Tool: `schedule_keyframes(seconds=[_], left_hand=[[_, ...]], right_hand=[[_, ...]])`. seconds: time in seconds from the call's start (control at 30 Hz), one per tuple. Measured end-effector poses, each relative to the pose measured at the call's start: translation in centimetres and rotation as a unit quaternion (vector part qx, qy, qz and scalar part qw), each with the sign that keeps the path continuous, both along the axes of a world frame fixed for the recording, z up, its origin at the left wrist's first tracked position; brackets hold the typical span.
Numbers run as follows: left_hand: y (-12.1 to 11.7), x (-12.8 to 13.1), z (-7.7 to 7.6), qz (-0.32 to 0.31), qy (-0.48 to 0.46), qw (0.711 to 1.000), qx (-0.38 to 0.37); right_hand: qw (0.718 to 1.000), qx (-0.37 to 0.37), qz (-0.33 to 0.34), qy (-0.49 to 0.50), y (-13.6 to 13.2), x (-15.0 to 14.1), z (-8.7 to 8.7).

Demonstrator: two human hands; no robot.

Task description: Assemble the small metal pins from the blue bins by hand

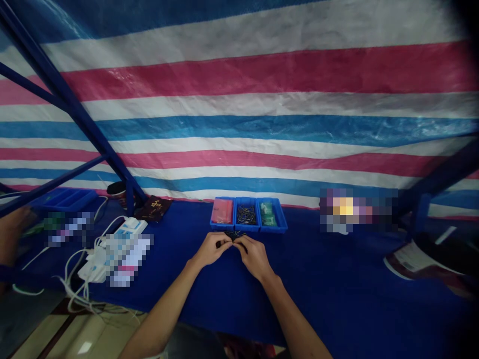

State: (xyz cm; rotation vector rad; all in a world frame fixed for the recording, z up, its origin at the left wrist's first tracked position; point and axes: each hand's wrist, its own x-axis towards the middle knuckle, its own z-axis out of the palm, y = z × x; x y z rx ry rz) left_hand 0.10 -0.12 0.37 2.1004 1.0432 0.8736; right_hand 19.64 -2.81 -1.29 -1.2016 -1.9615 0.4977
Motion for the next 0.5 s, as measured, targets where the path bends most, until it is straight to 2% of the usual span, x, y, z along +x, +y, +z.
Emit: schedule_keyframes(seconds=[0.3,0.5], left_hand=[[0.04,0.01,0.07,-0.002,-0.013,1.0,0.004],[0.38,-0.16,-0.29,-0.005,-0.002,1.0,-0.018]], right_hand=[[0.998,-0.004,-0.011,-0.059,-0.08,-0.47,-0.14],[1.0,-0.005,-0.015,-0.019,-0.13,-0.19,0.29]])
